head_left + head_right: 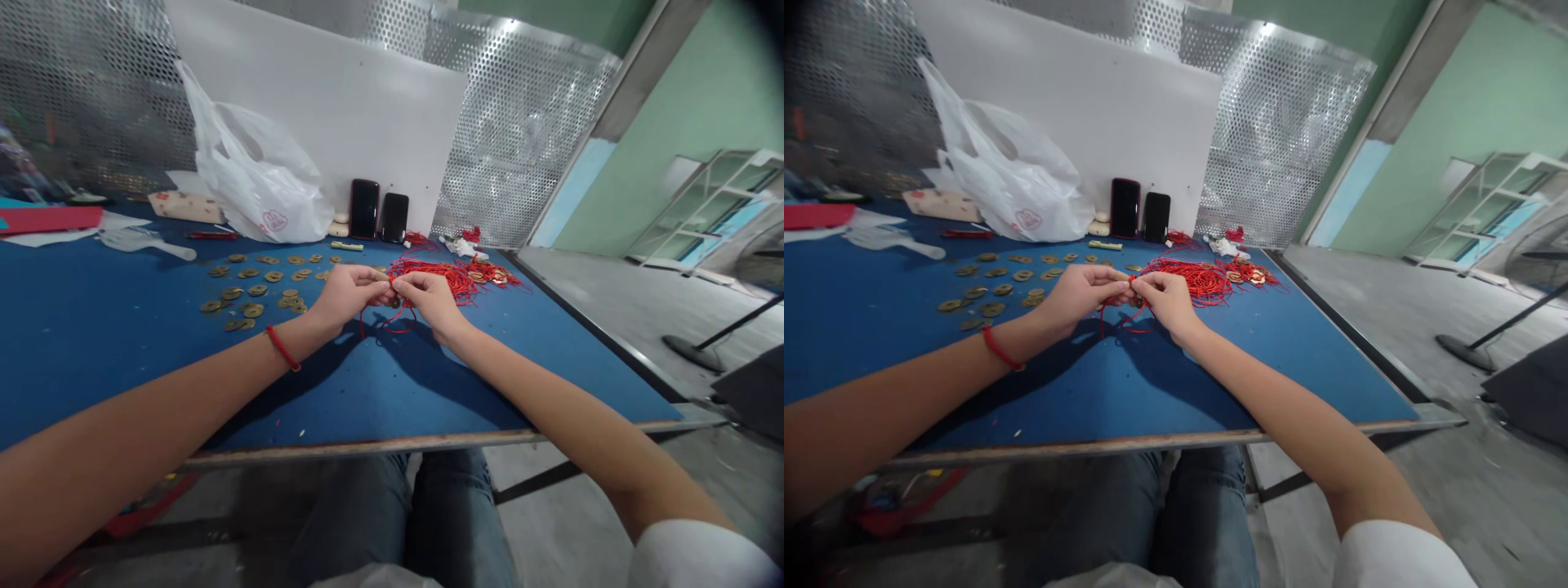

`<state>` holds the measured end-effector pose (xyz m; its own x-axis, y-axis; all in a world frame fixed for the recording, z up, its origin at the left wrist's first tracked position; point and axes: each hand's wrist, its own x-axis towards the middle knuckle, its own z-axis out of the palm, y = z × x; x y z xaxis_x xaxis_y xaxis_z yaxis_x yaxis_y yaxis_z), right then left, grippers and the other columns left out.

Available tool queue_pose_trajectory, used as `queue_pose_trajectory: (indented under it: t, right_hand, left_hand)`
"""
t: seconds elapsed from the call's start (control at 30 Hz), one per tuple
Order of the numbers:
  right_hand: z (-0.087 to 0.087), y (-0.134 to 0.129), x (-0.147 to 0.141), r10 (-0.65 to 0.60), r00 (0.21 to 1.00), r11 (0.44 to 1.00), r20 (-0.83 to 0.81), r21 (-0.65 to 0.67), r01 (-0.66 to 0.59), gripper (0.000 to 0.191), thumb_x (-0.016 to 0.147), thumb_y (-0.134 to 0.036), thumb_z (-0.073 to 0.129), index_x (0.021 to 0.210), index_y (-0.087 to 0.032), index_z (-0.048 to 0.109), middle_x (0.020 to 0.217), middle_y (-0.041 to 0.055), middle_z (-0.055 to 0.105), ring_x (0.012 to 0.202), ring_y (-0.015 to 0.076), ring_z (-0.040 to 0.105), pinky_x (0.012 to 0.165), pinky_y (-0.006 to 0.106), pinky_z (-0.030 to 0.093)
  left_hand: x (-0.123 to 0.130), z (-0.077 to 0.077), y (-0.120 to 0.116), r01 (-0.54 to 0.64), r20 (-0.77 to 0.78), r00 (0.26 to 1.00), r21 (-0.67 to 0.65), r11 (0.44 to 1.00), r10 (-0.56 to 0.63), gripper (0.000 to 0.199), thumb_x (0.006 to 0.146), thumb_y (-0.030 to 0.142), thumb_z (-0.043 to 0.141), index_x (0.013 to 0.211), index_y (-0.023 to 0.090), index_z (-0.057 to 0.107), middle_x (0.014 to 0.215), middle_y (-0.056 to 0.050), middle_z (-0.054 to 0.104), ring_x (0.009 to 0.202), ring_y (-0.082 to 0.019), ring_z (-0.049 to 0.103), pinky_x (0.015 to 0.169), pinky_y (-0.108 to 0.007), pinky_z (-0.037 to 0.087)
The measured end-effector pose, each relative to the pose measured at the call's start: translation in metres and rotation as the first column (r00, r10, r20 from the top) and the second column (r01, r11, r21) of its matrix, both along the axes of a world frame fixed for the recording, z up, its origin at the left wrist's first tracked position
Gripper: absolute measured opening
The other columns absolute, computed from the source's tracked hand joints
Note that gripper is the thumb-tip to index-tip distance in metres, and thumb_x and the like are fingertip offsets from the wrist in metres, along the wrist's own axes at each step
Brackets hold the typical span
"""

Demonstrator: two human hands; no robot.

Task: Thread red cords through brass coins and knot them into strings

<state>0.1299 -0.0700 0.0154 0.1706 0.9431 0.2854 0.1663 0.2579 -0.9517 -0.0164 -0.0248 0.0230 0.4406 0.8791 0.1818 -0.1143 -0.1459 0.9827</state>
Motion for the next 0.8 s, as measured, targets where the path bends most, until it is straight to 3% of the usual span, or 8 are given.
queue_pose_trajectory:
  t: [0.2,0.43,0.57,0.73,0.8]
  right_hand:
    - [-0.005,0.005,0.005,0.009,0.986,0.995,0.166,0.093,-0.025,0.020,0.076,-0.032,0.062,0.070,-0.013,0.064,0.064,0.0012,0.064,0.057,0.0065,0.052,0.058,0.020,0.039]
    - [-0.006,0.003,0.008,-0.101,0.914,0.973,0.394,0.229,0.009,0.019,0.082,-0.029,0.058,0.076,-0.013,0.067,0.069,0.0030,0.067,0.061,0.0084,0.055,0.062,0.022,0.041]
    - [-0.005,0.002,0.008,-0.122,0.904,0.969,0.409,0.248,0.019,0.019,0.083,-0.029,0.057,0.079,-0.014,0.067,0.070,0.0028,0.068,0.062,0.0089,0.056,0.063,0.022,0.041]
    - [-0.003,0.003,0.008,-0.106,0.928,0.971,0.356,0.239,0.019,0.018,0.082,-0.028,0.059,0.077,-0.013,0.067,0.068,0.0019,0.066,0.060,0.0077,0.054,0.061,0.021,0.040]
    - [-0.002,0.004,0.007,-0.070,0.945,0.975,0.319,0.222,-0.002,0.019,0.081,-0.029,0.059,0.075,-0.013,0.066,0.066,0.0014,0.064,0.059,0.0070,0.051,0.059,0.021,0.038]
  left_hand:
    - [-0.002,0.007,0.001,0.048,-0.059,0.996,-0.235,0.971,-0.064,0.010,0.078,0.011,0.071,0.068,0.009,0.069,0.065,-0.007,0.070,0.055,-0.010,0.062,0.060,-0.021,0.050]
    - [-0.003,0.017,-0.001,0.180,0.045,0.982,-0.514,0.838,-0.183,0.029,0.091,0.011,0.049,0.071,0.007,0.070,0.066,-0.010,0.068,0.056,-0.013,0.063,0.059,-0.023,0.052]
    - [-0.004,0.013,0.002,0.222,0.101,0.975,-0.511,0.831,-0.199,0.028,0.092,0.010,0.047,0.076,0.008,0.070,0.070,-0.010,0.069,0.060,-0.014,0.065,0.059,-0.023,0.052]
    - [-0.007,0.004,0.007,0.251,0.136,0.967,-0.384,0.889,-0.214,0.006,0.082,0.011,0.067,0.077,0.011,0.069,0.073,-0.005,0.067,0.063,-0.011,0.063,0.062,-0.020,0.051]
    - [-0.007,0.002,0.006,0.217,0.113,0.975,-0.341,0.915,-0.190,0.007,0.077,0.013,0.073,0.073,0.011,0.068,0.070,-0.003,0.066,0.062,-0.010,0.062,0.064,-0.020,0.052]
